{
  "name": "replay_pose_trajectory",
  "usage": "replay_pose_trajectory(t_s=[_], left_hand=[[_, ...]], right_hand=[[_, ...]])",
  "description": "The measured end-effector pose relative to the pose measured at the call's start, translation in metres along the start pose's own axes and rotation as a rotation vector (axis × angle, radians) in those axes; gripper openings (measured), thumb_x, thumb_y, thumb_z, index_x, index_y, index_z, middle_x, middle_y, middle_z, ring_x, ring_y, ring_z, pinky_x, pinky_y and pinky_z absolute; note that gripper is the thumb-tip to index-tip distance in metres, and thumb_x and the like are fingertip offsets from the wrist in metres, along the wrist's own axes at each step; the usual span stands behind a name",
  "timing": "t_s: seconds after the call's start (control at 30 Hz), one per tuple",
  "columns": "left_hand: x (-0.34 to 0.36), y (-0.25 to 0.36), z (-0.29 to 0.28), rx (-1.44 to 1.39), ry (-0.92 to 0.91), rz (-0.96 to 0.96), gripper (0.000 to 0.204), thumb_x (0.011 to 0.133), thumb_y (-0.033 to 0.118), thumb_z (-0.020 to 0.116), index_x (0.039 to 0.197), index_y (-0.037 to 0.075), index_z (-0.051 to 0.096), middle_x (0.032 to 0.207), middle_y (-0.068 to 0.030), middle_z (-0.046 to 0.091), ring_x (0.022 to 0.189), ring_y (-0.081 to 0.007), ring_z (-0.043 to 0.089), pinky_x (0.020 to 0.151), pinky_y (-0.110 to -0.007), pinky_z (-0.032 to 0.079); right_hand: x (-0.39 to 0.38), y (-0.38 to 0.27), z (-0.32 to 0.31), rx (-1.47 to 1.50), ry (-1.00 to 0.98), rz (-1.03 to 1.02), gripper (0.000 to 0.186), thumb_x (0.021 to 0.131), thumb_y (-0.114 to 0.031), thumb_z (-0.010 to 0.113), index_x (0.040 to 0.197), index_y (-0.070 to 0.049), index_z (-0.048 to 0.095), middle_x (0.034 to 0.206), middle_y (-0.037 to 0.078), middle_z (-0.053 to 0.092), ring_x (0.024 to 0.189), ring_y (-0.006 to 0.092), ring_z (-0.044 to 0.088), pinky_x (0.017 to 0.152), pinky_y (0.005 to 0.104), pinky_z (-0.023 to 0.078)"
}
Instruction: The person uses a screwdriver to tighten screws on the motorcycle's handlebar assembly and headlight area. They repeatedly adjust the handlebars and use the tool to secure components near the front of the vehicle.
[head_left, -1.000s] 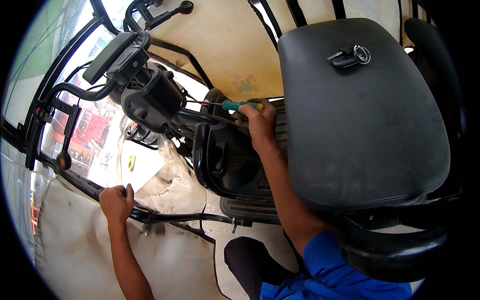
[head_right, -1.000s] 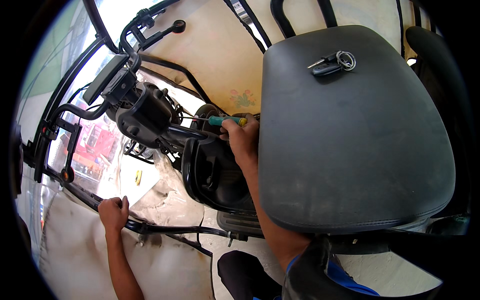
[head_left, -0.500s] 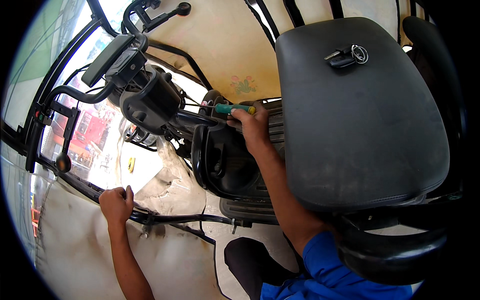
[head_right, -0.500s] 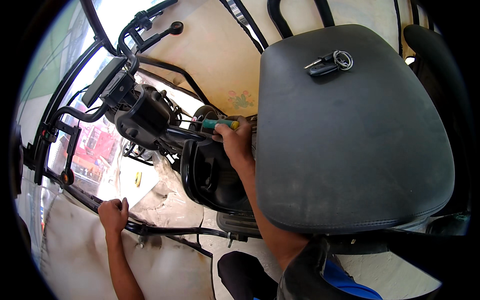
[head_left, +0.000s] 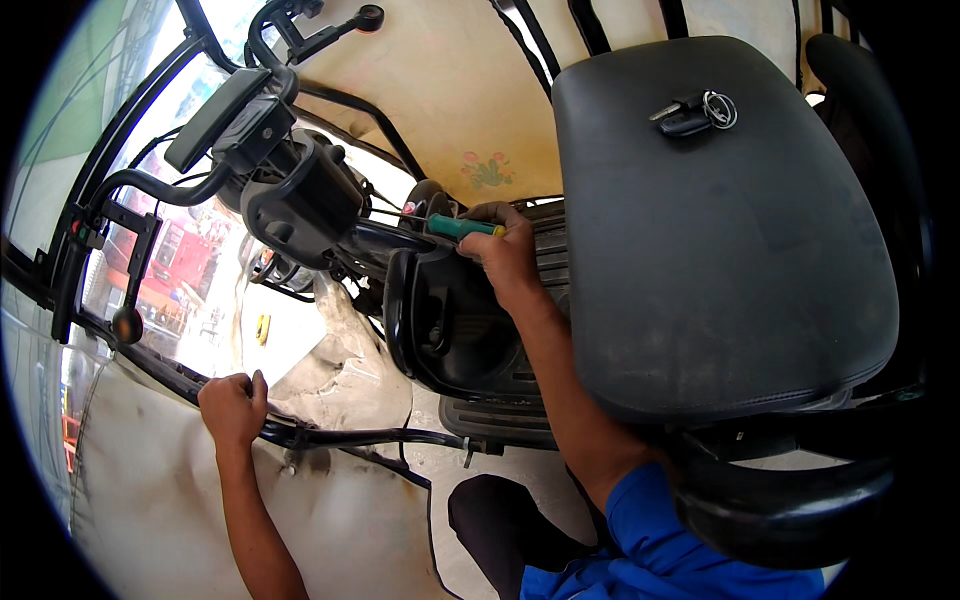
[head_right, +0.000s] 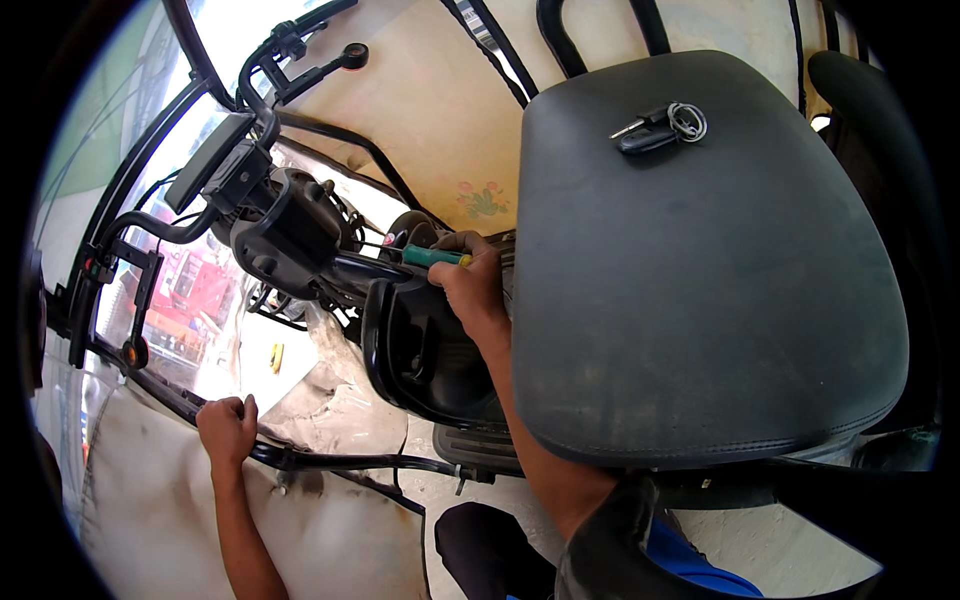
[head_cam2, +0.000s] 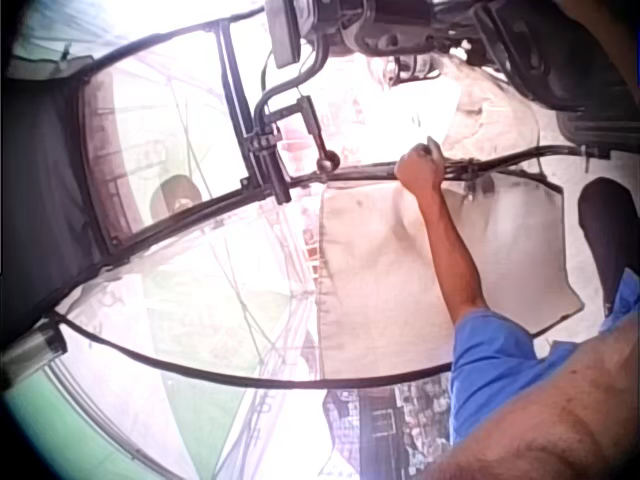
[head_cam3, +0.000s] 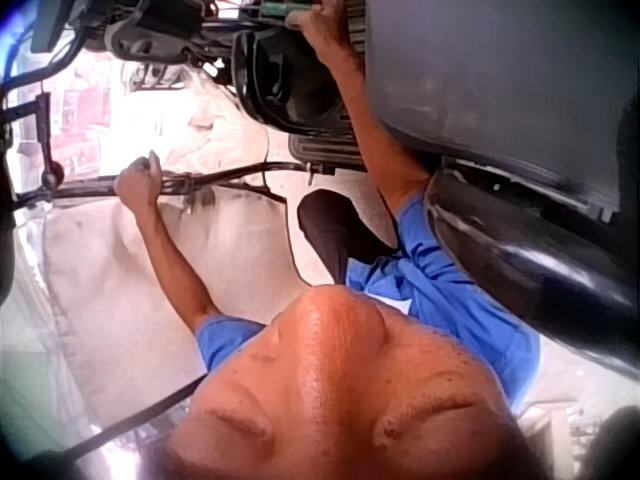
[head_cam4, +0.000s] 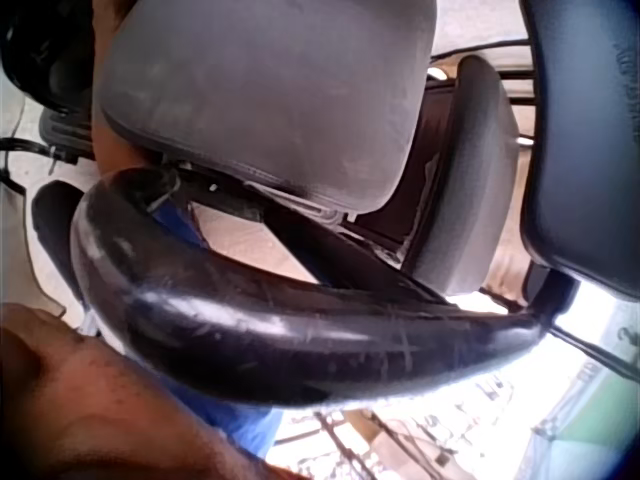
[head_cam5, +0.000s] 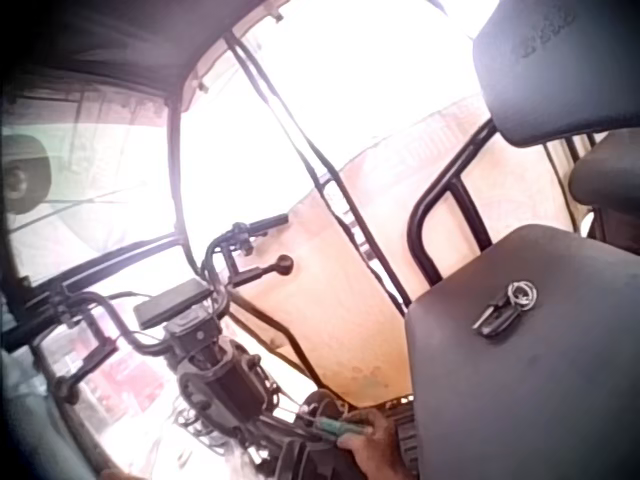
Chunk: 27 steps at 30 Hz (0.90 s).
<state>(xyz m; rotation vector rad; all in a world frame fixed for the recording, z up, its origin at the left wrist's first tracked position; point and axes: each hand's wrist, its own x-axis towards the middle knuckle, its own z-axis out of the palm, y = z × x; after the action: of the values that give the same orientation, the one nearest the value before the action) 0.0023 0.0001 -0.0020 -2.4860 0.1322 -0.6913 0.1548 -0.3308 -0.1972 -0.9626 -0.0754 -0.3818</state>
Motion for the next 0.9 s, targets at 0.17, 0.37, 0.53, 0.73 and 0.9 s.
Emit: replay_pose_trajectory(t_s=[0.17, 0.37, 0.53, 0.73, 0.9], left_hand=[[-0.002, -0.002, 0.001, -0.009, -0.002, -0.015, 0.040, 0.084, 0.027, 0.069, 0.055, 0.000, 0.062, 0.053, -0.0202, 0.055, 0.051, -0.0399, 0.056, 0.055, -0.047, 0.045], [0.001, 0.002, -0.003, -0.009, -0.007, -0.009, 0.040, 0.084, 0.027, 0.069, 0.056, 0.000, 0.062, 0.054, -0.0205, 0.056, 0.051, -0.0396, 0.056, 0.055, -0.047, 0.045], [0.000, 0.001, -0.002, -0.004, -0.011, -0.013, 0.040, 0.085, 0.027, 0.069, 0.056, 0.000, 0.062, 0.054, -0.0202, 0.056, 0.052, -0.0396, 0.056, 0.055, -0.046, 0.045], [0.002, 0.001, -0.002, -0.004, -0.026, -0.021, 0.040, 0.085, 0.028, 0.068, 0.057, 0.000, 0.064, 0.055, -0.0200, 0.057, 0.052, -0.0392, 0.057, 0.056, -0.046, 0.046], [0.000, 0.002, -0.005, -0.002, -0.037, -0.035, 0.039, 0.085, 0.028, 0.068, 0.057, 0.001, 0.064, 0.055, -0.0194, 0.057, 0.053, -0.0387, 0.057, 0.057, -0.046, 0.046]], right_hand=[[-0.003, -0.017, -0.002, 0.172, -0.027, 0.287, 0.030, 0.084, -0.010, 0.068, 0.108, 0.006, 0.059, 0.095, 0.013, 0.065, 0.080, 0.0184, 0.068, 0.064, 0.0291, 0.060], [-0.004, -0.005, 0.003, 0.105, 0.015, 0.045, 0.029, 0.090, -0.014, 0.066, 0.111, 0.005, 0.059, 0.099, 0.014, 0.066, 0.075, 0.0171, 0.069, 0.058, 0.0287, 0.058], [-0.002, -0.014, 0.003, 0.107, 0.003, 0.212, 0.035, 0.088, -0.014, 0.069, 0.114, 0.007, 0.058, 0.099, 0.014, 0.066, 0.077, 0.0179, 0.068, 0.060, 0.0281, 0.058], [-0.004, -0.005, 0.001, 0.018, 0.020, 0.043, 0.037, 0.091, -0.020, 0.067, 0.115, 0.007, 0.058, 0.099, 0.013, 0.066, 0.078, 0.0195, 0.069, 0.060, 0.0287, 0.058], [-0.002, -0.010, 0.005, 0.016, 0.046, 0.171, 0.040, 0.087, -0.016, 0.069, 0.116, 0.010, 0.058, 0.099, 0.015, 0.065, 0.077, 0.0200, 0.069, 0.063, 0.0290, 0.058]])
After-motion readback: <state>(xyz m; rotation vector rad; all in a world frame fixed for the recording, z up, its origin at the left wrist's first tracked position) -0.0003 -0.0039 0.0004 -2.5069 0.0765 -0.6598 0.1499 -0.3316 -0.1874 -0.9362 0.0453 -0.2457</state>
